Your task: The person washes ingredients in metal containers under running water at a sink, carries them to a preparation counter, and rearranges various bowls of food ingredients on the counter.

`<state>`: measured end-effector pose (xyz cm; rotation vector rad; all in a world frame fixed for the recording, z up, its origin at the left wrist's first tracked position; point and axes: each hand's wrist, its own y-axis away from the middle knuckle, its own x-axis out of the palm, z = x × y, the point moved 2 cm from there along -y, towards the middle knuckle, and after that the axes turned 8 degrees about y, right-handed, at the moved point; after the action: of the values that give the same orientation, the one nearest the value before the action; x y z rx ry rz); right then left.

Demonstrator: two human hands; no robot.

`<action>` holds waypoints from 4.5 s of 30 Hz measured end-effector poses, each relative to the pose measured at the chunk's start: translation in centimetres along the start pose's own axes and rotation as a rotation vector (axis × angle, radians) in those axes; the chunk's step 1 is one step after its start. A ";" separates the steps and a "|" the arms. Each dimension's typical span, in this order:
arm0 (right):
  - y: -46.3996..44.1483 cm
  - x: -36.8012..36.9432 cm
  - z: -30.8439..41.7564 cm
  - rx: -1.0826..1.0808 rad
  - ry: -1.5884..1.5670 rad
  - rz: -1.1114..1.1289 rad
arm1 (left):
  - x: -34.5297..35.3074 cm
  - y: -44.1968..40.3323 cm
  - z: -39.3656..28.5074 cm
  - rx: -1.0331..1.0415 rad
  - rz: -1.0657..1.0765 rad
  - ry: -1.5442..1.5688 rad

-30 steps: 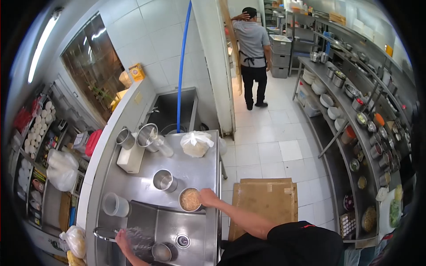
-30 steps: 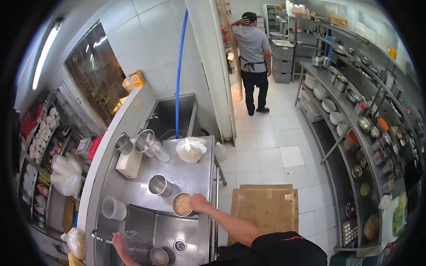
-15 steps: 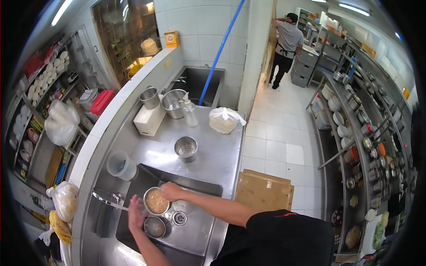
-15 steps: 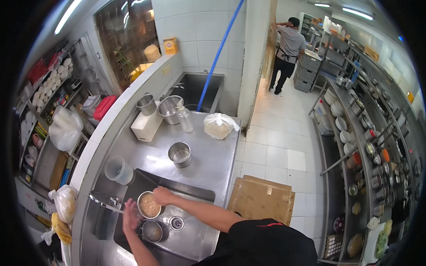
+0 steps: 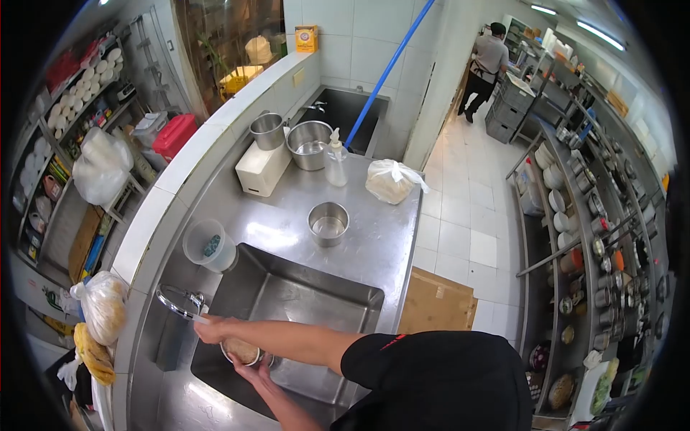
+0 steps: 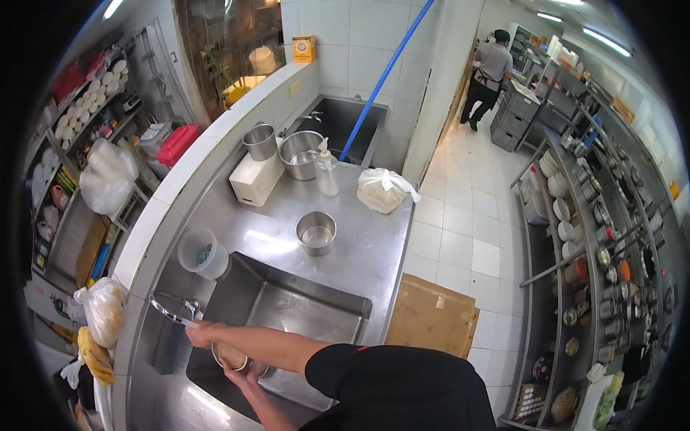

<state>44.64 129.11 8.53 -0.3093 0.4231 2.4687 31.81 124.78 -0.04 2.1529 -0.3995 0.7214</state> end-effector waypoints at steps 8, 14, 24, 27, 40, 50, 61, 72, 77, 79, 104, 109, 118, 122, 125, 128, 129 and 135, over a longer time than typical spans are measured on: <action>5.8 -4.5 -2.6 -0.453 0.941 0.350 | 0.8 0.0 1.5 -0.080 0.113 -0.112; 7.7 -6.0 -7.3 -0.573 1.022 0.045 | 3.6 -2.7 2.3 -0.253 0.368 -0.084; 5.8 -6.9 -4.0 -0.506 0.902 -0.118 | 6.9 -2.9 -0.7 -0.237 0.330 -0.241; 6.2 -6.9 -3.8 -0.426 0.856 -0.183 | 7.4 -3.3 -0.9 -0.227 0.376 -0.268; 5.4 -5.9 -4.3 -0.224 0.862 -0.082 | 8.7 -3.2 -0.3 -0.322 0.596 -0.147; 5.2 -5.2 -5.8 -0.154 0.917 -0.133 | 6.7 -4.4 0.9 -0.256 0.400 -0.204; 5.3 -7.4 -4.4 -0.163 0.934 0.147 | 7.3 -3.6 0.5 -0.377 0.225 -0.279; 4.9 -7.4 -2.1 -0.210 0.821 -0.191 | 9.6 -3.6 -1.4 -0.282 0.471 -0.244; 6.6 -7.8 -2.4 -0.193 0.835 -0.141 | 8.5 -4.4 0.4 -0.276 0.512 -0.127; 7.0 -7.2 -3.3 -0.194 0.802 -0.133 | 8.4 -2.8 0.7 -0.235 0.461 -0.173; 12.5 -8.8 -13.7 0.070 0.042 0.086 | 4.9 7.9 6.1 0.114 0.041 -0.508; 13.5 -8.1 -15.1 0.396 -1.121 0.382 | 6.4 8.2 2.2 0.323 0.327 -0.859; 15.7 -7.9 -13.5 0.353 -1.528 0.468 | 10.7 -0.8 -4.5 0.236 0.318 -1.081; 17.9 -8.5 -13.5 0.382 -1.539 0.381 | 10.5 -8.3 -6.4 0.277 0.395 -1.077; 17.8 -7.8 -15.9 0.339 -1.595 0.433 | 12.8 -7.2 -6.3 0.268 0.514 -1.140; 18.6 -7.9 -16.3 0.336 -1.572 0.355 | 13.9 -6.5 -6.2 0.297 0.553 -1.273; 18.8 -7.9 -16.4 0.335 -1.582 0.342 | 14.1 -5.6 -6.4 0.235 0.570 -1.107; 19.7 -9.0 -15.9 0.382 -1.585 0.321 | 14.8 -3.5 -7.6 0.152 0.496 -0.716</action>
<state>41.73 103.45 1.11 1.8186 0.1905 2.0271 42.48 132.38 10.78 2.4352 -1.3210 0.2024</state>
